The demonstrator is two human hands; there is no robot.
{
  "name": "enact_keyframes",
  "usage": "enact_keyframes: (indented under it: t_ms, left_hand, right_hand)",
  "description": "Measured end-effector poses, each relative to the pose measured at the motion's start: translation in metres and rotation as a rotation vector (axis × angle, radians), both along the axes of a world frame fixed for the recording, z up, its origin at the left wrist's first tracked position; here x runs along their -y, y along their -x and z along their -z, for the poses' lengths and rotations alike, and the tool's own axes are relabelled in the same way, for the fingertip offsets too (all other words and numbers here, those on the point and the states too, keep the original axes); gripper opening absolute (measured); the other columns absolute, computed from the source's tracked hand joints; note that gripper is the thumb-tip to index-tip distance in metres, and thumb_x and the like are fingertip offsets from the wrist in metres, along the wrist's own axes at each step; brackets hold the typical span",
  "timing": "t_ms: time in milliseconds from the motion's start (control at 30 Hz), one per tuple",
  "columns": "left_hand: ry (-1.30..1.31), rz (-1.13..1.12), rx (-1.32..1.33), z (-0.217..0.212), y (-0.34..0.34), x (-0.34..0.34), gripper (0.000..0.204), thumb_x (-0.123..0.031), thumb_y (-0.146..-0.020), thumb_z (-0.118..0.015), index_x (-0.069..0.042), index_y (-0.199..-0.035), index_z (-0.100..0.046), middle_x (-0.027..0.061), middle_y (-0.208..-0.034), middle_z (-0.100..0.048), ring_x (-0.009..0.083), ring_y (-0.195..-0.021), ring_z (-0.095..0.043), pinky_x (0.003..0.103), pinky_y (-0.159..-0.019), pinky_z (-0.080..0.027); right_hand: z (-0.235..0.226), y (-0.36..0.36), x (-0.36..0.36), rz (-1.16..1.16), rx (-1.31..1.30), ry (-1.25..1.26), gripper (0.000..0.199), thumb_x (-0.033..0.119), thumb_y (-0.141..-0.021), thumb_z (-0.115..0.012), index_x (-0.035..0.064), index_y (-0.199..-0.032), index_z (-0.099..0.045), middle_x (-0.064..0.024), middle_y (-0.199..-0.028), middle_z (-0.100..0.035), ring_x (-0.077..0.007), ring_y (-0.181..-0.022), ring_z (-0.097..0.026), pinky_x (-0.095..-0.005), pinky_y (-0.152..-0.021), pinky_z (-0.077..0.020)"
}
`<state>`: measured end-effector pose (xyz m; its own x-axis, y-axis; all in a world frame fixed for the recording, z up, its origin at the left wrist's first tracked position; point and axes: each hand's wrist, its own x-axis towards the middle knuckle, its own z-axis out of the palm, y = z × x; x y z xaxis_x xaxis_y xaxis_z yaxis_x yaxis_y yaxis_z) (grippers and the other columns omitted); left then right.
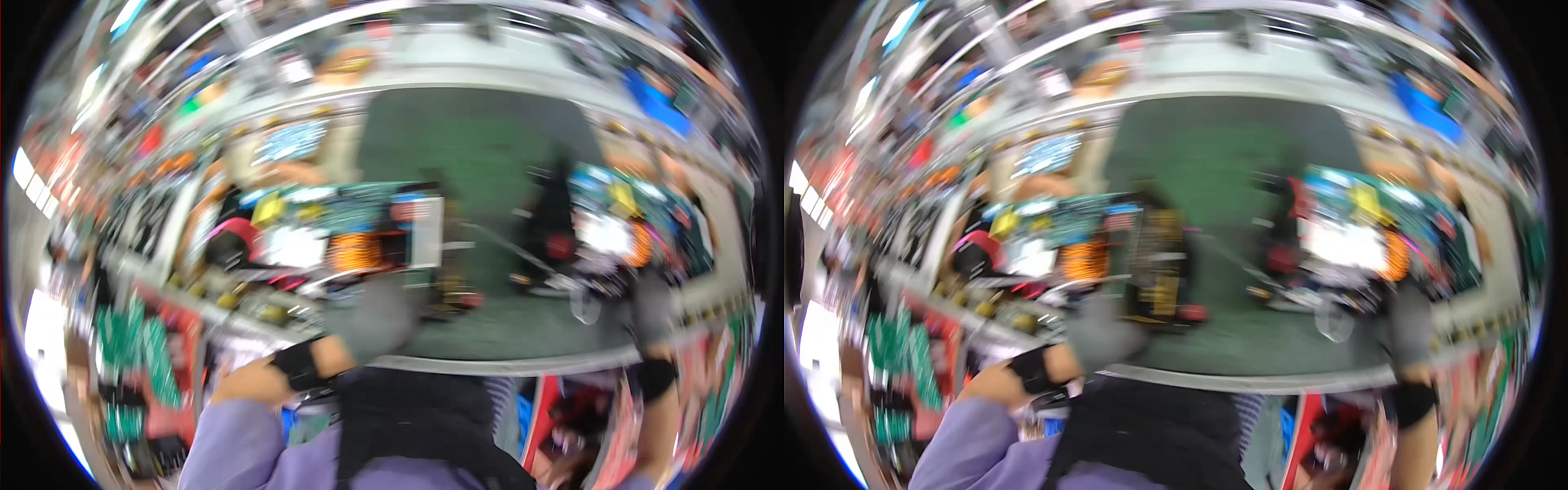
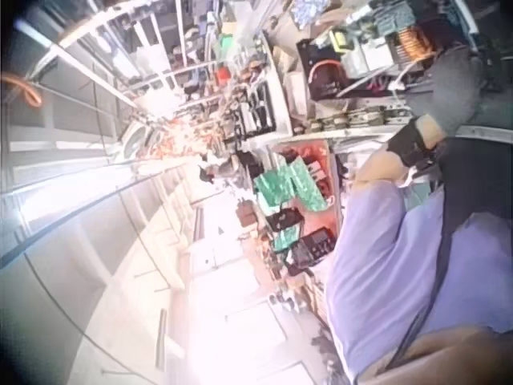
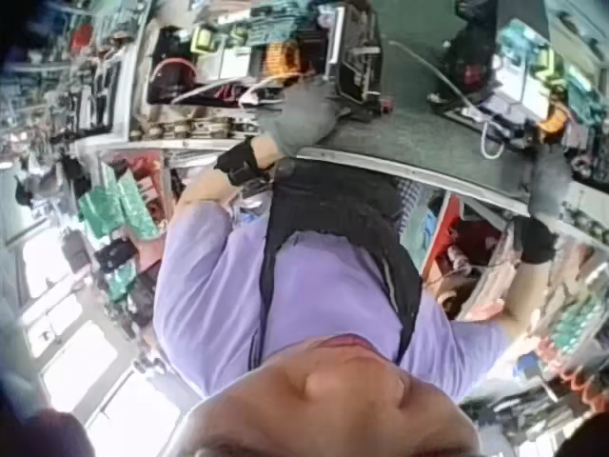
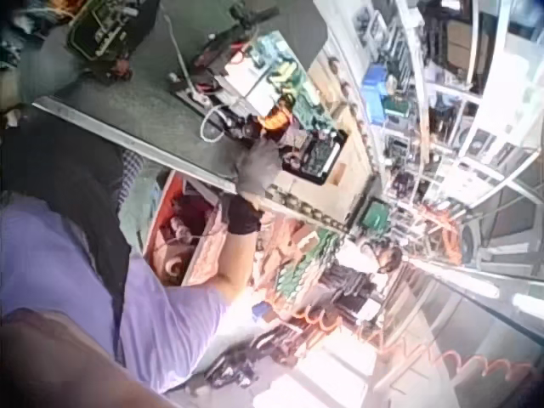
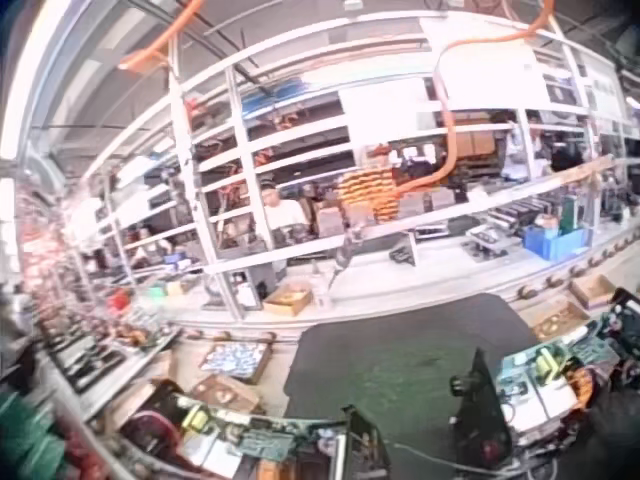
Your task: Assembling components and wiring for a power inverter on a production line.
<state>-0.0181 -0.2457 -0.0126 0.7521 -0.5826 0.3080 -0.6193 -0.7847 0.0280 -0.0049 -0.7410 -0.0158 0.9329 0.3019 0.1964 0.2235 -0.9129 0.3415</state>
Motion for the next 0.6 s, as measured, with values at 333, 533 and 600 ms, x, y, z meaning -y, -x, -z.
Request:
enact_keyframes:
  t_ms: [333, 533, 600]
  left_hand:
    - [0.08, -0.06, -0.011, -0.052, -0.003, 0.012, 0.023, -0.03, -0.081, -0.065, -0.013, -0.096, -0.066, 0.0071, -0.091, -0.059, 0.0235, -0.086, -0.06, 0.039, -0.067, -0.046]
    - [0.409, 0.572, -0.192, -0.111, 0.0, 0.056, 0.028, -0.024, -0.068, -0.079, -0.011, -0.09, -0.068, 0.0049, -0.085, -0.065, 0.0233, -0.065, -0.062, 0.033, -0.055, -0.047]
    - [0.421, 0.742, -0.277, -0.104, -0.005, 0.083, 0.028, -0.024, -0.069, -0.078, -0.009, -0.091, -0.068, 0.0061, -0.085, -0.065, 0.025, -0.067, -0.062, 0.034, -0.057, -0.048]
  right_hand:
    - [0.008, 0.08, -0.051, 0.087, 0.078, -0.504, 0.036, 0.008, -0.081, -0.061, 0.0074, -0.116, -0.061, -0.0171, -0.113, -0.062, -0.0374, -0.097, -0.061, -0.0446, -0.079, -0.0495]
    - [-0.005, 0.151, -0.135, 0.377, 0.033, -0.682, 0.028, 0.015, -0.075, -0.071, 0.0088, -0.101, -0.064, -0.0101, -0.104, -0.061, -0.0314, -0.096, -0.058, -0.0419, -0.082, -0.0478]
    - [-0.013, 0.177, -0.133, 0.429, 0.031, -0.648, 0.025, 0.017, -0.077, -0.069, 0.008, -0.1, -0.064, -0.0094, -0.102, -0.061, -0.0308, -0.094, -0.059, -0.041, -0.08, -0.0482]
